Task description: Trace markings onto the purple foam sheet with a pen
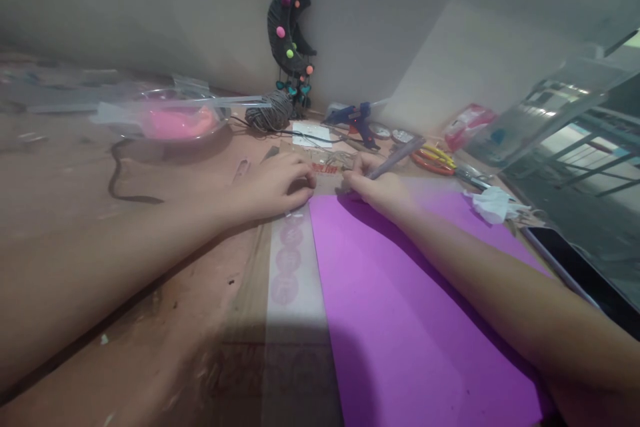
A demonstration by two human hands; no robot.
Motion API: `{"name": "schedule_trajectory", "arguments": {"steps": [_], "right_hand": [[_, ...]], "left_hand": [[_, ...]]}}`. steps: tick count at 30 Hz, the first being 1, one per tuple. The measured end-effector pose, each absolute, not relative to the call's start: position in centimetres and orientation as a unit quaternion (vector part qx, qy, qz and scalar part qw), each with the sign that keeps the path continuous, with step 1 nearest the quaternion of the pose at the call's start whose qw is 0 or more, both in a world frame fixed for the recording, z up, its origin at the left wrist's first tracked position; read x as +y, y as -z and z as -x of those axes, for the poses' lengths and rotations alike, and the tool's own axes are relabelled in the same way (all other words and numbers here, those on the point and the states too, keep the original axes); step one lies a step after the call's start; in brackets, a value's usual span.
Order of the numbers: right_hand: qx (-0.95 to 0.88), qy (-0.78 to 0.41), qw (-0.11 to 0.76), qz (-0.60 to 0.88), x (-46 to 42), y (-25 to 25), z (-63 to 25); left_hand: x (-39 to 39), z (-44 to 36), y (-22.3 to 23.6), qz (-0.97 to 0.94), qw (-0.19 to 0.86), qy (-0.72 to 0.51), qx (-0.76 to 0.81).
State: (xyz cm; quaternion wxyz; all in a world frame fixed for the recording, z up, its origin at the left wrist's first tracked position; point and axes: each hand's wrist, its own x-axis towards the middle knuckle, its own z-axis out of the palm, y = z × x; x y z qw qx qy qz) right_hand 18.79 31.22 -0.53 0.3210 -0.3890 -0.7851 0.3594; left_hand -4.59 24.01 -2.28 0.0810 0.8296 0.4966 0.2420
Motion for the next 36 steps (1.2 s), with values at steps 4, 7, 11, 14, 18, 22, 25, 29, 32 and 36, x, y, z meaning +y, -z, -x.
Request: {"name": "schedule_trajectory", "arguments": {"steps": [4,7,11,14,18,22,25,29,32,36], "right_hand": [[-0.796,-0.388,0.267,0.381,30.7,-0.1,-20.0],[-0.798,-0.406,0.237,0.376,30.2,-0.9,-21.0],[-0.836,-0.268,0.314,0.362,31.3,-1.8,-22.1],[-0.867,-0.118,0.320,0.364,33.3,-1.4,-22.7],[-0.882,-0.062,0.265,0.386,35.4,0.9,-22.6],[-0.888,-0.045,0.253,0.380,36.3,2.9,-21.5],[-0.885,-0.048,0.251,0.388,36.5,3.0,-20.9],[-0.873,-0.118,0.275,0.386,35.3,0.7,-21.3],[-0.911,-0.194,0.174,0.319,33.4,-2.2,-21.7],[-0.937,-0.252,0.058,0.236,31.8,-4.5,-21.7]], "left_hand": [[24.0,4.4,2.2,-0.829,0.084,-0.248,0.494],[24.0,4.4,2.2,-0.826,0.084,-0.250,0.498],[23.7,4.3,2.2,-0.832,0.072,-0.270,0.479],[23.2,4.0,2.2,-0.846,0.052,-0.290,0.444],[22.7,3.6,2.4,-0.862,0.066,-0.278,0.420],[22.8,3.6,2.8,-0.867,0.087,-0.241,0.427],[22.9,3.6,2.7,-0.862,0.105,-0.225,0.442],[22.8,3.6,2.4,-0.861,0.114,-0.225,0.442],[22.7,3.6,2.2,-0.864,0.113,-0.227,0.435],[22.8,3.6,2.2,-0.865,0.119,-0.227,0.430]]}}
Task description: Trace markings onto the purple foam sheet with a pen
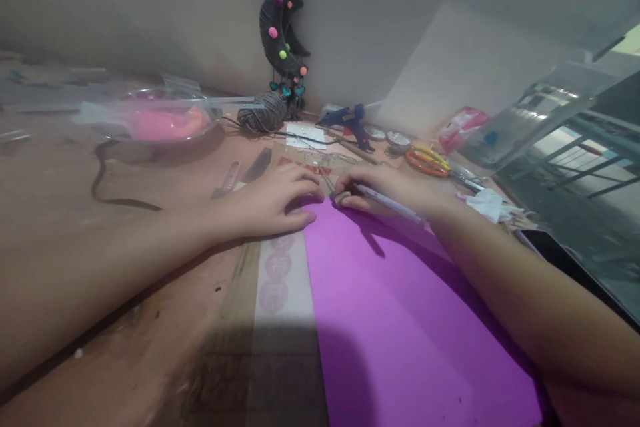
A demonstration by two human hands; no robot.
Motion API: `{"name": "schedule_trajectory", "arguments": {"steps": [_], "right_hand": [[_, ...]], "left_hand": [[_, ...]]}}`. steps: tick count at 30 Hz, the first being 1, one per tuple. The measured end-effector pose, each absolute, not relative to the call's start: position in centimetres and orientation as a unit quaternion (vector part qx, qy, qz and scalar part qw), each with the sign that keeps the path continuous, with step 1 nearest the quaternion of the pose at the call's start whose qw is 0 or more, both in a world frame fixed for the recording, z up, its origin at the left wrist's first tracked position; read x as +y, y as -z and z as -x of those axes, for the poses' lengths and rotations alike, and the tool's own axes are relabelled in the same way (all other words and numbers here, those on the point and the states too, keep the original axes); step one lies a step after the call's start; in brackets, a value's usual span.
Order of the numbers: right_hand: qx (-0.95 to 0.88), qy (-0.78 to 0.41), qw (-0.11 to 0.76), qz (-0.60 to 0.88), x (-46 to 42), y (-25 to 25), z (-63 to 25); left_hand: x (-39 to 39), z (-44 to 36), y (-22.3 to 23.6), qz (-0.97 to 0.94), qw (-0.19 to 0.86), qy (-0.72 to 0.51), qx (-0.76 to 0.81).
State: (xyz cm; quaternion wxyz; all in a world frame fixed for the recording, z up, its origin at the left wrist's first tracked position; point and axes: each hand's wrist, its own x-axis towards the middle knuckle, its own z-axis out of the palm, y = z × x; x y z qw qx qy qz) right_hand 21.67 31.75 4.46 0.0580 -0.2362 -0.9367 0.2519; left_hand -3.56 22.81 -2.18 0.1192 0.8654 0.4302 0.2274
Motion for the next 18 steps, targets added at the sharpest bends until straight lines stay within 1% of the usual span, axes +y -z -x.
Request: {"name": "schedule_trajectory", "arguments": {"steps": [2,4,8,10,14,16,18], "right_hand": [[-0.939,-0.247,0.051,0.235,32.0,-4.5,-21.7],[-0.941,-0.209,0.062,0.259,32.8,-4.1,-22.0],[-0.924,-0.068,0.134,0.351,34.7,-3.9,-23.4],[-0.911,-0.037,0.168,0.376,35.2,-4.6,-24.0],[-0.882,-0.055,0.232,0.406,35.1,-6.5,-24.7],[-0.877,-0.080,0.248,0.405,34.8,-7.2,-24.7],[-0.881,-0.114,0.246,0.388,34.5,-7.6,-24.5]], "left_hand": [[22.8,3.6,2.2,-0.864,0.121,-0.231,0.431],[22.8,3.6,2.3,-0.862,0.119,-0.233,0.434],[22.7,3.6,2.3,-0.858,0.123,-0.230,0.443],[22.7,3.6,2.3,-0.857,0.126,-0.227,0.445],[22.7,3.6,2.2,-0.858,0.122,-0.230,0.444],[22.7,3.6,2.2,-0.858,0.122,-0.227,0.443],[22.7,3.6,2.2,-0.859,0.123,-0.227,0.443]]}}
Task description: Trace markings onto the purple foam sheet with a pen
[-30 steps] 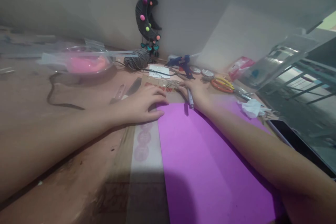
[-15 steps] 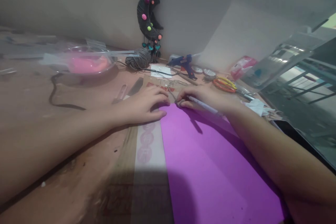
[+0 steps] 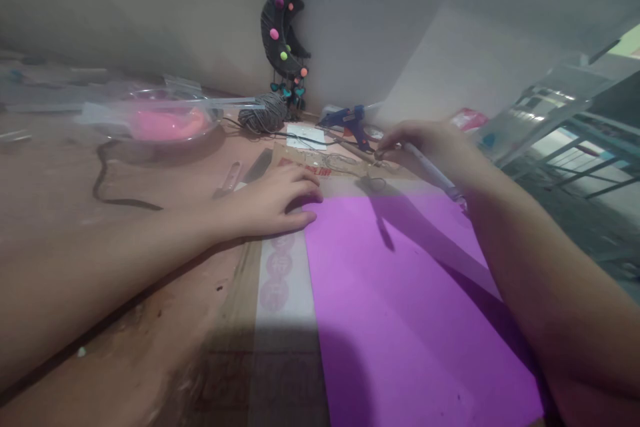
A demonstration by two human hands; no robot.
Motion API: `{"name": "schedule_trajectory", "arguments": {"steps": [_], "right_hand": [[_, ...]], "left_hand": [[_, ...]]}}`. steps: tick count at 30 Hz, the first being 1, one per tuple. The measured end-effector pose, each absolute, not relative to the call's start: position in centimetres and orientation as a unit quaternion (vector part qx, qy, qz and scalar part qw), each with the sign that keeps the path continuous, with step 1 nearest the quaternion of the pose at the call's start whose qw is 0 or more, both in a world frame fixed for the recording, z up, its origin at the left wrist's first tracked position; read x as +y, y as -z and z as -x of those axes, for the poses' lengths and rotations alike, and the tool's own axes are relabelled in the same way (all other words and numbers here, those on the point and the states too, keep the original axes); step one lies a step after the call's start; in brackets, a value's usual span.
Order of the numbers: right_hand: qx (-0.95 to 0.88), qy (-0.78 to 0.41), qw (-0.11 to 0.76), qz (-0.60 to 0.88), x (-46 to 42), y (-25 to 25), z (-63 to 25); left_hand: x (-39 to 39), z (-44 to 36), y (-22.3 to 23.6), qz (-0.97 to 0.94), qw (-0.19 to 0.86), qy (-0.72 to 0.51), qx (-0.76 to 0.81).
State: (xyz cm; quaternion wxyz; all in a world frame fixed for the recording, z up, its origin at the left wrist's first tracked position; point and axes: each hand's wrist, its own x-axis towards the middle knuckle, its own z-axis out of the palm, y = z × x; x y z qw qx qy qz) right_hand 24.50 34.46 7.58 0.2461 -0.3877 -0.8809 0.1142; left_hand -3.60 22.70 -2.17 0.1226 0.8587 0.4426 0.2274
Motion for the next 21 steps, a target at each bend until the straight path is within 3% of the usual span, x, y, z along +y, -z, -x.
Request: {"name": "schedule_trajectory", "arguments": {"steps": [4,7,13,21], "right_hand": [[-0.893,-0.218,0.229,0.321,33.5,-7.5,-23.7],[-0.907,-0.281,0.160,0.268,32.7,-6.6,-22.9],[-0.926,-0.291,0.054,0.234,32.0,-4.3,-21.6],[-0.943,-0.228,0.118,0.210,31.9,-2.2,-21.5]], "left_hand": [[22.7,3.6,2.2,-0.862,0.119,-0.230,0.437],[22.8,3.6,2.3,-0.864,0.116,-0.226,0.436],[22.9,3.6,2.3,-0.863,0.117,-0.220,0.440],[23.0,3.6,2.5,-0.864,0.115,-0.223,0.436]]}}
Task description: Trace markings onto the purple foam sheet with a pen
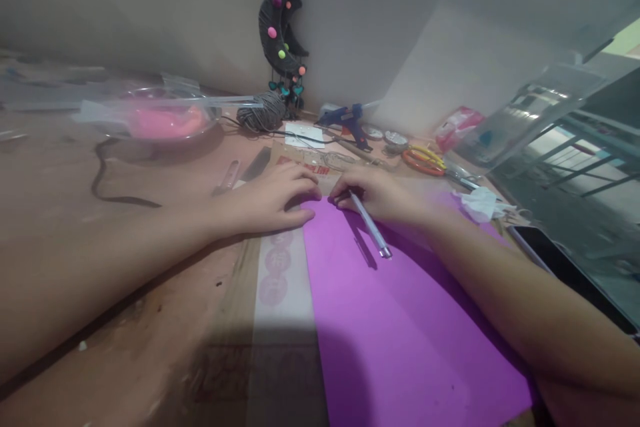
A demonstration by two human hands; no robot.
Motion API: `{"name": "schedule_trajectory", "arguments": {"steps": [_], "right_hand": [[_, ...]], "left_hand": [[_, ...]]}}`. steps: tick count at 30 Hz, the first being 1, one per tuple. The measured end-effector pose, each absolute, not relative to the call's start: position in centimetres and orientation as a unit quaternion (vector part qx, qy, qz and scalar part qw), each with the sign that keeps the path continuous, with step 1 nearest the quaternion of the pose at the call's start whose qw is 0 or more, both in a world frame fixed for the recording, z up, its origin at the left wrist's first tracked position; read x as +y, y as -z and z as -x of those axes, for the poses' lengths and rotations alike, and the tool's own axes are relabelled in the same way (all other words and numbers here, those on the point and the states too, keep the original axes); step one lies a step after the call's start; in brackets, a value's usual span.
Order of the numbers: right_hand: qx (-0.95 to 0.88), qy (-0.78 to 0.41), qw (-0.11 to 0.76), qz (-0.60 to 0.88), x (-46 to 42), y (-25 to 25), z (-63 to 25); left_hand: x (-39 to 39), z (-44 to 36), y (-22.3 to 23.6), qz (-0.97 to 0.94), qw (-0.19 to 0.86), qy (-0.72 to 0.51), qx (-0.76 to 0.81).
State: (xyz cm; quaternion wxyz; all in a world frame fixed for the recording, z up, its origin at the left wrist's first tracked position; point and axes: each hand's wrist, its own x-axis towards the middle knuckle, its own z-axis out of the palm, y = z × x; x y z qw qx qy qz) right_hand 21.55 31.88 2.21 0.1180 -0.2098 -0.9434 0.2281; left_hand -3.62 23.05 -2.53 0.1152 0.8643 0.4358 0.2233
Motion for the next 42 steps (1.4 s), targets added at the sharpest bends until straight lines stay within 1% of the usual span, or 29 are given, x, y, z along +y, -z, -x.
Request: {"name": "schedule_trajectory", "arguments": {"steps": [6,9,10,13,14,15,16,19,21,23,25,27,31,33,37,38,39,42], "right_hand": [[-0.935,-0.181,0.212,0.218,31.8,0.3,-20.8],[-0.920,-0.200,0.241,0.235,32.2,0.4,-20.5],[-0.915,-0.232,0.228,0.239,32.4,0.2,-20.6],[-0.903,-0.347,0.127,0.221,33.1,-0.8,-21.0],[-0.904,-0.358,0.106,0.209,33.1,-1.1,-21.1],[-0.910,-0.349,0.103,0.198,33.1,-1.1,-21.1],[-0.919,-0.323,0.119,0.193,33.0,-1.0,-21.1],[-0.930,-0.231,0.199,0.207,32.5,-0.3,-20.7],[-0.925,-0.212,0.220,0.225,32.3,0.1,-20.4],[-0.919,-0.245,0.198,0.236,32.5,-0.1,-20.4],[-0.918,-0.291,0.151,0.224,32.8,-0.5,-20.6],[-0.926,-0.292,0.134,0.198,32.9,-0.8,-20.8],[-0.940,-0.208,0.196,0.185,32.7,-0.4,-21.0],[-0.939,-0.201,0.204,0.193,32.7,-0.4,-20.9],[-0.931,-0.294,0.108,0.189,33.1,-1.0,-21.0],[-0.930,-0.302,0.096,0.187,33.1,-1.1,-21.1],[-0.932,-0.294,0.099,0.187,33.1,-1.0,-21.0],[-0.940,-0.223,0.160,0.205,32.8,-0.6,-20.9]], "left_hand": [[23.1,3.5,2.3,-0.869,0.111,-0.225,0.427],[23.1,3.5,2.3,-0.870,0.109,-0.222,0.427],[23.0,3.5,2.3,-0.870,0.109,-0.221,0.427],[23.1,3.6,2.4,-0.867,0.112,-0.226,0.430],[23.1,3.6,2.5,-0.867,0.112,-0.226,0.430],[23.1,3.6,2.5,-0.867,0.113,-0.227,0.428],[23.2,3.6,2.5,-0.868,0.113,-0.228,0.427],[23.2,3.5,2.4,-0.871,0.109,-0.229,0.421],[23.2,3.5,2.3,-0.871,0.109,-0.229,0.422],[23.1,3.5,2.3,-0.870,0.112,-0.225,0.424],[23.1,3.5,2.3,-0.869,0.114,-0.224,0.427],[23.1,3.5,2.3,-0.869,0.112,-0.224,0.426],[23.1,3.5,2.4,-0.871,0.113,-0.223,0.423],[23.1,3.6,2.4,-0.870,0.116,-0.222,0.425],[23.0,3.5,2.3,-0.868,0.112,-0.220,0.430],[23.0,3.5,2.3,-0.869,0.110,-0.220,0.430],[23.1,3.5,2.3,-0.870,0.108,-0.221,0.428],[23.1,3.5,2.4,-0.873,0.107,-0.226,0.419]]}}
